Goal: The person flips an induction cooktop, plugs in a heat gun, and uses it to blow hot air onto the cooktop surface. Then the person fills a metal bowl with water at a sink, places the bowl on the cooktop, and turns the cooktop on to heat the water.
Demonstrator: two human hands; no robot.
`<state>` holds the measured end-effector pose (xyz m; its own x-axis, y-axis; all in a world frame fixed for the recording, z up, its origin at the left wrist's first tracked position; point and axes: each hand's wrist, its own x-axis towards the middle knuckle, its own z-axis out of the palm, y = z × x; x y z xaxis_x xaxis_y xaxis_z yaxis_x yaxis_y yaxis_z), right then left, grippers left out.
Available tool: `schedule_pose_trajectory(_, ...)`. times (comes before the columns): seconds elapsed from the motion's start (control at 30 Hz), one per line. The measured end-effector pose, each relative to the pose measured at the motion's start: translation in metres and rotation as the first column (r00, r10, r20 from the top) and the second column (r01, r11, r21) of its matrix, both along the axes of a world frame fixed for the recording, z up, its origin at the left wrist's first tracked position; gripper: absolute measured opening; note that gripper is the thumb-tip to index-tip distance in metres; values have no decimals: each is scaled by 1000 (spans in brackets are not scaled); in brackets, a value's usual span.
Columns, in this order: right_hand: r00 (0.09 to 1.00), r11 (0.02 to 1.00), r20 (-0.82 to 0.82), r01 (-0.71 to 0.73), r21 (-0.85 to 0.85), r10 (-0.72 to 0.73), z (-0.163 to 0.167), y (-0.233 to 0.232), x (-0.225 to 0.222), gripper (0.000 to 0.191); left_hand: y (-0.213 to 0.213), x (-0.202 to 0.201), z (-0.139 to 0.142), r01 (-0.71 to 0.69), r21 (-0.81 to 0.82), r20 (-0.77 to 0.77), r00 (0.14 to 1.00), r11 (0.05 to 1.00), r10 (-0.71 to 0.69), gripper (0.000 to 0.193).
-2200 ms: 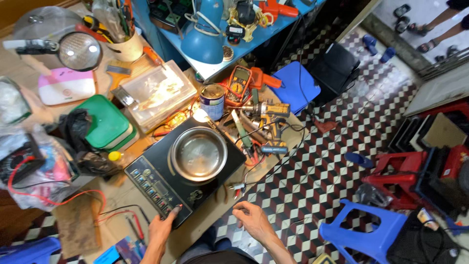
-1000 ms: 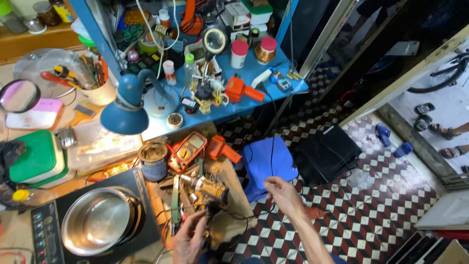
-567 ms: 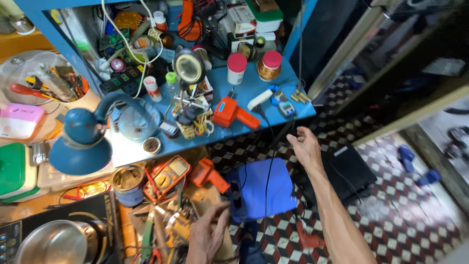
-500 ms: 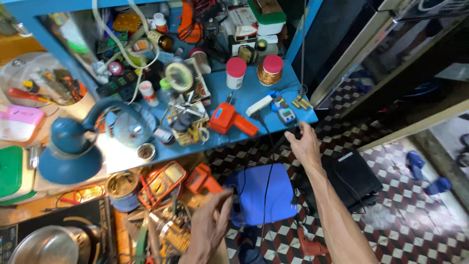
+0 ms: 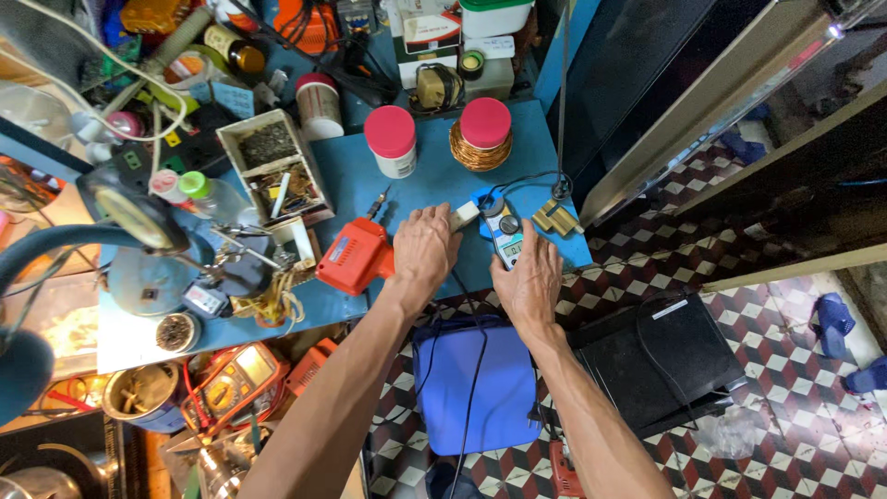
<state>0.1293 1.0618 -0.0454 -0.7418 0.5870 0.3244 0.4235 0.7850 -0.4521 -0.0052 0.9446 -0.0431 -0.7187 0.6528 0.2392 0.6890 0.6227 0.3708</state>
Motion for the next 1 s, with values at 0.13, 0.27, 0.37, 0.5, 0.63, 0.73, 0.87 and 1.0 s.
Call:
schedule_pose_trajectory(0.13,999,999,-29,-42,30,43,1,14,4,75,14,-14,-31,-34,-102,-22,999,994,32,18)
schedule_pose_trajectory(0.27,996,990,-54,-65,127,72,5,22,10,69,14,-23,-36,-111,-86,3,994,990,111,11)
schedule_pose_trajectory(0.37,995,982,-68,-63,178,76,3,21,9,70,18,-29,-30,-167,-113,-11,986,979,167,9)
schedule_pose_trajectory(0.5,990,984,-114,-60,166,79,-6,20,5,73,30,-35,-24,-126,64,-79,988,990,131,6)
schedule_pose_trajectory(0.63,987,988,-148,-47,150,69,-13,35,3,75,49,-41,-26,-109,93,-52,992,990,114,4)
schedule_pose_trajectory(0.73,992,984,-109,-41,173,60,-17,48,3,78,55,-40,-31,-90,120,-35,995,989,95,7)
schedule_pose_trajectory(0.87,992,986,-98,-62,154,78,-19,54,1,81,55,-39,-35,-80,111,-7,997,991,81,12)
schedule_pose_trajectory(1.0,992,995,-108,-55,77,63,-20,52,0,85,53,-40,-35,-49,108,-23,998,993,51,16)
